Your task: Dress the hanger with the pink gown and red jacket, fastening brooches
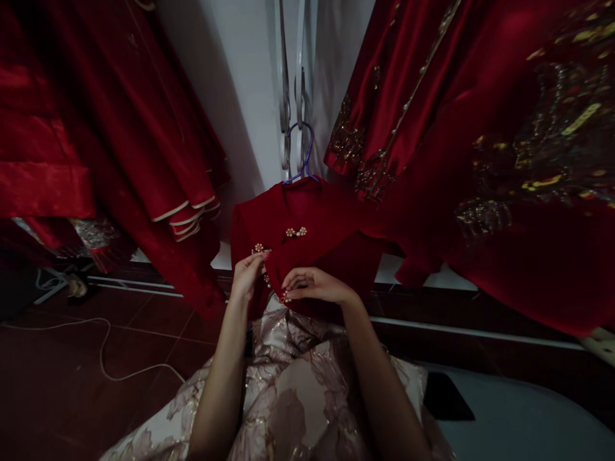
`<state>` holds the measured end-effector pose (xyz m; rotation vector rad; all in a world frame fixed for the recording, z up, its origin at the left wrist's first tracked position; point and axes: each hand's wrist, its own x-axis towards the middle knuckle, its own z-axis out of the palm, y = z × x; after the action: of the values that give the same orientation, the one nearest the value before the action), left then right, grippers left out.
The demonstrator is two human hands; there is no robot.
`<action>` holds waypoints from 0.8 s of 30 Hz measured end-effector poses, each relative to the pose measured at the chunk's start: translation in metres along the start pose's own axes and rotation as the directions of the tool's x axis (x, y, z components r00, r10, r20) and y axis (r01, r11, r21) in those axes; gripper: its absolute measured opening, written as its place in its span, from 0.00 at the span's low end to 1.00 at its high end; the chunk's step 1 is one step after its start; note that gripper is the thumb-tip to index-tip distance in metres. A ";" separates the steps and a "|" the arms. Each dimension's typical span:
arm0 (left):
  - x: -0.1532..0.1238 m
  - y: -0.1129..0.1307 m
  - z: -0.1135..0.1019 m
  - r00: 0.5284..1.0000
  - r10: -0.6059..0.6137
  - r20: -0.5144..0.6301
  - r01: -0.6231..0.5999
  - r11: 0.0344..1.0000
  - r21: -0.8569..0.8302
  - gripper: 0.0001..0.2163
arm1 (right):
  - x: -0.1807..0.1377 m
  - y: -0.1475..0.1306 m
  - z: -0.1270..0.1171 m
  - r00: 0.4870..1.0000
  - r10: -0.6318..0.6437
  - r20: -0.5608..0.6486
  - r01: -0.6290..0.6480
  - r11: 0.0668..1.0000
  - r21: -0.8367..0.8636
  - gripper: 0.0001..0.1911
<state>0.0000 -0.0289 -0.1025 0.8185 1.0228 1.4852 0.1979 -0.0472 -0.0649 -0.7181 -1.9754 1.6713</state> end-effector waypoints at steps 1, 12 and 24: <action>-0.001 0.001 0.000 1.000 -0.013 0.008 0.013 0.998 0.062 0.18 | -0.001 -0.001 -0.001 1.000 0.008 0.001 -0.008 1.000 -0.010 0.15; 0.008 0.075 0.055 0.649 0.434 0.625 -0.698 0.013 0.716 0.14 | -0.028 -0.005 -0.019 0.981 0.159 0.112 -0.150 0.985 -0.088 0.17; 0.023 0.082 0.073 0.466 0.299 0.832 -0.827 -0.186 0.530 0.08 | -0.030 -0.002 -0.024 0.986 0.137 0.094 -0.129 0.988 -0.087 0.21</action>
<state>0.0307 0.0037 0.0003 2.9217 1.1996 0.9802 0.2361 -0.0490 -0.0594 -0.8276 -2.1155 1.7432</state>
